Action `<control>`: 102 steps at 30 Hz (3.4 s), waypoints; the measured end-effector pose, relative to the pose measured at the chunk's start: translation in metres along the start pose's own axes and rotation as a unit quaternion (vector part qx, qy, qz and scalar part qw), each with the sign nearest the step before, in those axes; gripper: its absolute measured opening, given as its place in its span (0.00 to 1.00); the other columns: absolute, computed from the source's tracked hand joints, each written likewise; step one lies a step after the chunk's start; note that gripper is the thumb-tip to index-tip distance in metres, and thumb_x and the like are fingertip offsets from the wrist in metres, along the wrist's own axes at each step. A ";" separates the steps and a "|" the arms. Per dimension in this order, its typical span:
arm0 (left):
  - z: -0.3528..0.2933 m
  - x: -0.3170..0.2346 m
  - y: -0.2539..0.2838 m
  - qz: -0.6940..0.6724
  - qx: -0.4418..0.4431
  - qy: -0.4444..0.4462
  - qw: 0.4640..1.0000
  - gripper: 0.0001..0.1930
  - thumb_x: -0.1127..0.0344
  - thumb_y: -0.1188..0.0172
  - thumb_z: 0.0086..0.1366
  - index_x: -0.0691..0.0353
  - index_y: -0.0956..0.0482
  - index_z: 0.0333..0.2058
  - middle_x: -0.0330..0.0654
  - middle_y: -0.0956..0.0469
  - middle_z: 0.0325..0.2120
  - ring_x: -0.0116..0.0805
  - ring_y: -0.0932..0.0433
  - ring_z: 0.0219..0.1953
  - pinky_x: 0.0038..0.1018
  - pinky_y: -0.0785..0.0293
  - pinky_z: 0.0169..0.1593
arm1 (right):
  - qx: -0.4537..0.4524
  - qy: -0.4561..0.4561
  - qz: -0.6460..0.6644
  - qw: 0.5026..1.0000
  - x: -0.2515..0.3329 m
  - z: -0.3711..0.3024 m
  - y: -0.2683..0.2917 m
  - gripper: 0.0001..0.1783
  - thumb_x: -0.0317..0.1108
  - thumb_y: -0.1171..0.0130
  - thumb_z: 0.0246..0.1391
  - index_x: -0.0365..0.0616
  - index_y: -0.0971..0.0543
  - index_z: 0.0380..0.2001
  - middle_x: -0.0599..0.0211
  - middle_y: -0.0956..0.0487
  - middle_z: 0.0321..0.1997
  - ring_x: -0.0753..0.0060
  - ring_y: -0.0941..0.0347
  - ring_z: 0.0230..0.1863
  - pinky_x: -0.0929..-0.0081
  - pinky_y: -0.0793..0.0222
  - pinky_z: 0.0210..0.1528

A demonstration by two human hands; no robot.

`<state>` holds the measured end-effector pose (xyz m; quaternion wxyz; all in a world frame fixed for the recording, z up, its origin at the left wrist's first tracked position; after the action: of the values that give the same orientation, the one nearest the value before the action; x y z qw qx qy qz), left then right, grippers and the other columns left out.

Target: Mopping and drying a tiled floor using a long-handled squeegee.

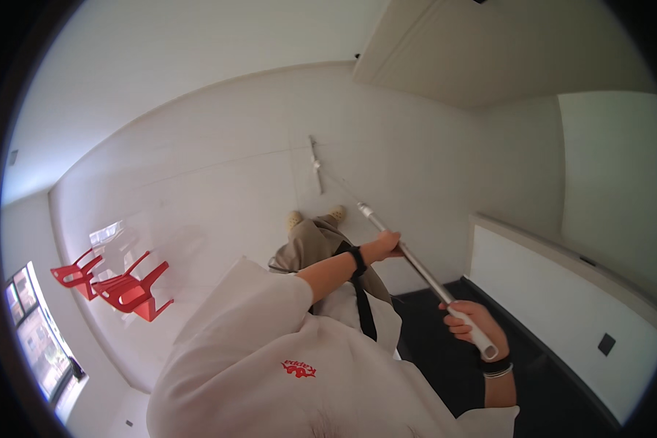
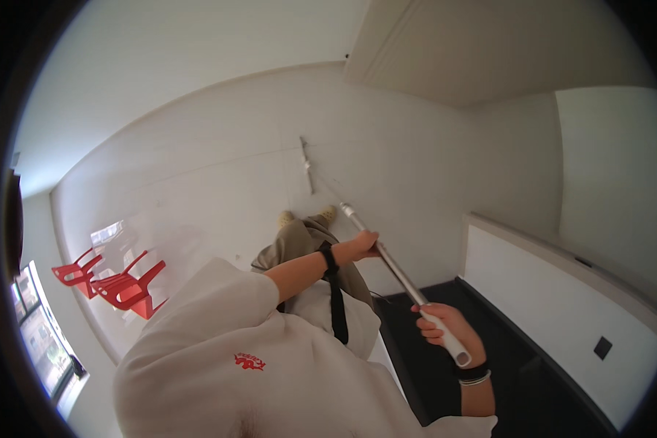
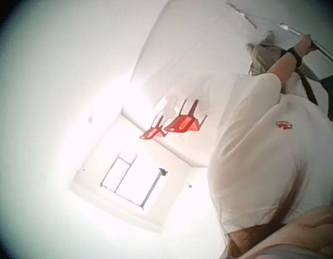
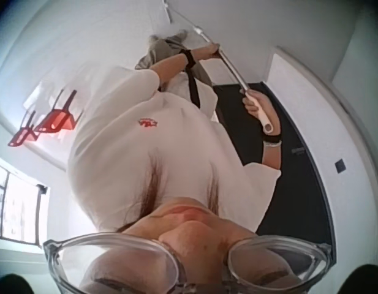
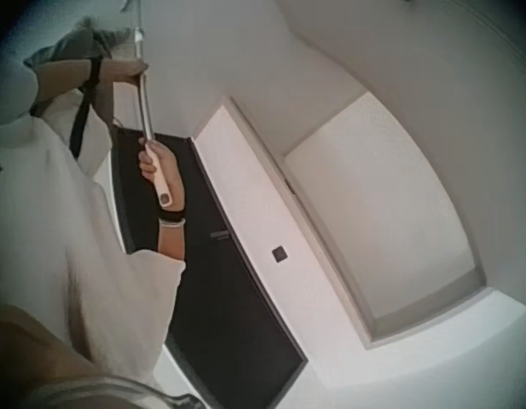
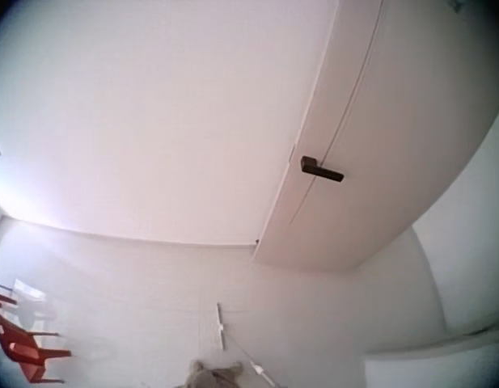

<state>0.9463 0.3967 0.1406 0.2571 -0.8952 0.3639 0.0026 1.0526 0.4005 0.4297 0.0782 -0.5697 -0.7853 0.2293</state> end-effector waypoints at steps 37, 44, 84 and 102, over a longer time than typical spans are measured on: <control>0.004 -0.043 -0.065 0.136 0.037 0.097 0.985 0.09 0.67 0.56 0.54 0.68 0.37 0.29 0.47 0.31 0.22 0.39 0.27 0.25 0.35 0.25 0.30 | 0.021 0.086 0.162 0.983 0.017 -0.014 -0.005 0.09 0.34 0.61 0.50 0.41 0.36 0.31 0.75 0.43 0.11 0.88 0.51 0.08 0.91 0.53 0.07; 0.010 -0.077 -0.087 0.274 0.037 0.088 0.957 0.13 0.63 0.55 0.54 0.69 0.36 0.32 0.46 0.30 0.27 0.37 0.27 0.27 0.30 0.27 0.30 | -0.005 0.180 0.196 0.964 0.016 0.010 -0.019 0.08 0.35 0.60 0.50 0.42 0.37 0.31 0.76 0.43 0.12 0.88 0.51 0.09 0.90 0.53 0.09; -0.005 -0.170 0.026 0.810 0.254 0.073 0.524 0.13 0.68 0.57 0.52 0.61 0.36 0.38 0.40 0.30 0.19 0.24 0.31 0.18 0.19 0.34 0.18 | 0.208 0.326 0.818 0.426 -0.097 0.214 -0.211 0.08 0.36 0.58 0.49 0.43 0.36 0.24 0.77 0.44 0.11 0.86 0.48 0.09 0.88 0.50 0.09; -0.109 -0.063 0.038 0.794 0.522 0.228 0.213 0.19 0.53 0.56 0.55 0.62 0.36 0.38 0.37 0.31 0.20 0.22 0.33 0.21 0.17 0.37 0.25 | 0.180 0.330 0.913 0.159 -0.079 0.310 -0.253 0.08 0.33 0.59 0.45 0.46 0.38 0.16 0.77 0.36 0.10 0.82 0.39 0.12 0.86 0.45 0.15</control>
<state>0.8555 0.3644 0.2295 0.4375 0.2318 0.8479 -0.1894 0.7427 0.1811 0.2803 0.1646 -0.8691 0.4624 0.0619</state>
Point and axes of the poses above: each hand's wrist, its own z-axis towards the middle knuckle, its own y-axis out of the back of the hand, x = y × z, the point moved 9 cm from there along z, towards the middle knuckle
